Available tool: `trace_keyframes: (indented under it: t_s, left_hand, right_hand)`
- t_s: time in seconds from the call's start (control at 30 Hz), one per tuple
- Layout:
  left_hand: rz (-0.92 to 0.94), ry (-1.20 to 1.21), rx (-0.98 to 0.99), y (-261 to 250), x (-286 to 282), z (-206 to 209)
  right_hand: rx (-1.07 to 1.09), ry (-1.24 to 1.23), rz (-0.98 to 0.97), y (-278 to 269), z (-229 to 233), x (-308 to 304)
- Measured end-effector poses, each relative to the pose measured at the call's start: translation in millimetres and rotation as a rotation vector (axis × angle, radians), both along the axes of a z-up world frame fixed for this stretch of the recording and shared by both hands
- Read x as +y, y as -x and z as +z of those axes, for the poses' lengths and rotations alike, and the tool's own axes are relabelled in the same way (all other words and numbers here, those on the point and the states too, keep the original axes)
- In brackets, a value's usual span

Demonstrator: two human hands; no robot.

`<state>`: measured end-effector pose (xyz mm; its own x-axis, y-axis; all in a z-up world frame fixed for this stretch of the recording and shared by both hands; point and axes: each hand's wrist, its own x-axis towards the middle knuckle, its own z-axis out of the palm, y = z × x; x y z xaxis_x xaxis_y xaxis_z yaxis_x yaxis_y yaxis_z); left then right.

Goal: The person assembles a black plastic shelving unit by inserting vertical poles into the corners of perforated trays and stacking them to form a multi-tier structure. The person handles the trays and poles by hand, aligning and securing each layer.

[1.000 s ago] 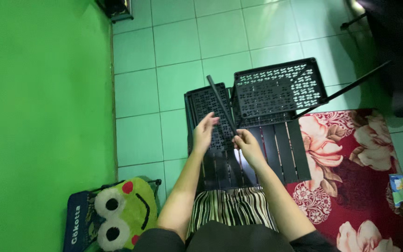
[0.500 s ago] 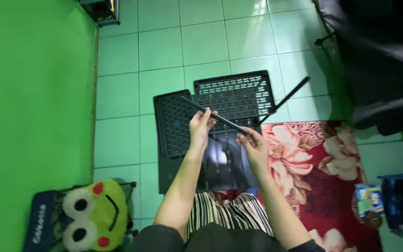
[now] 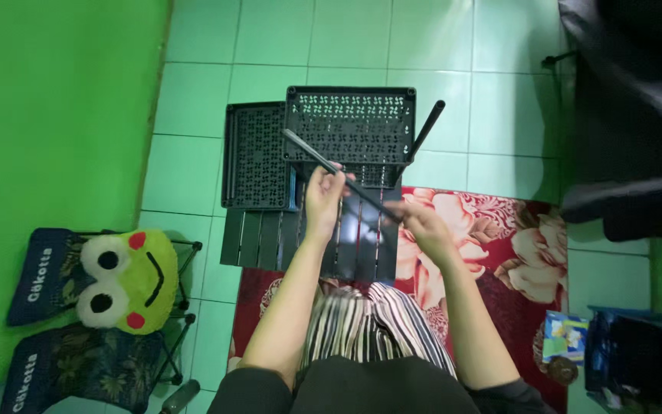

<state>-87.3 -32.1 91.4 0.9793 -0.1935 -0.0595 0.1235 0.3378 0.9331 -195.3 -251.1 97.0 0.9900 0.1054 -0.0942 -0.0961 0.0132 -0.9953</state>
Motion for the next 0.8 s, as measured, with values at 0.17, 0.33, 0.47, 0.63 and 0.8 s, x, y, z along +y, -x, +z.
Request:
trace_keyframes:
  t_s: [0.17,0.33,0.47,0.63,0.8]
  left_hand:
    - [-0.279,-0.075,-0.12,27.3,-3.8,20.6]
    - [-0.357,-0.284,-0.262,38.0,-13.4,19.0]
    - [-0.127,-0.753,-0.413,29.5,-20.9,-10.6]
    - [-0.153,-1.397,-0.237,13.7,-24.8,-47.4]
    - [-0.211,-1.507,-0.06,5.4,-55.3,-54.0]
  right_hand:
    - [0.124,0.338,0.009,17.0,8.4,25.9]
    - [-0.09,0.397,-0.106,36.5,-3.6,21.7]
    - [-0.035,0.114,-0.395,41.3,-22.4,-11.7]
    - [-0.183,0.018,-0.604,-9.6,-35.0,-78.7]
    - [-0.121,0.014,-0.624,-97.6,-51.6,-133.2]
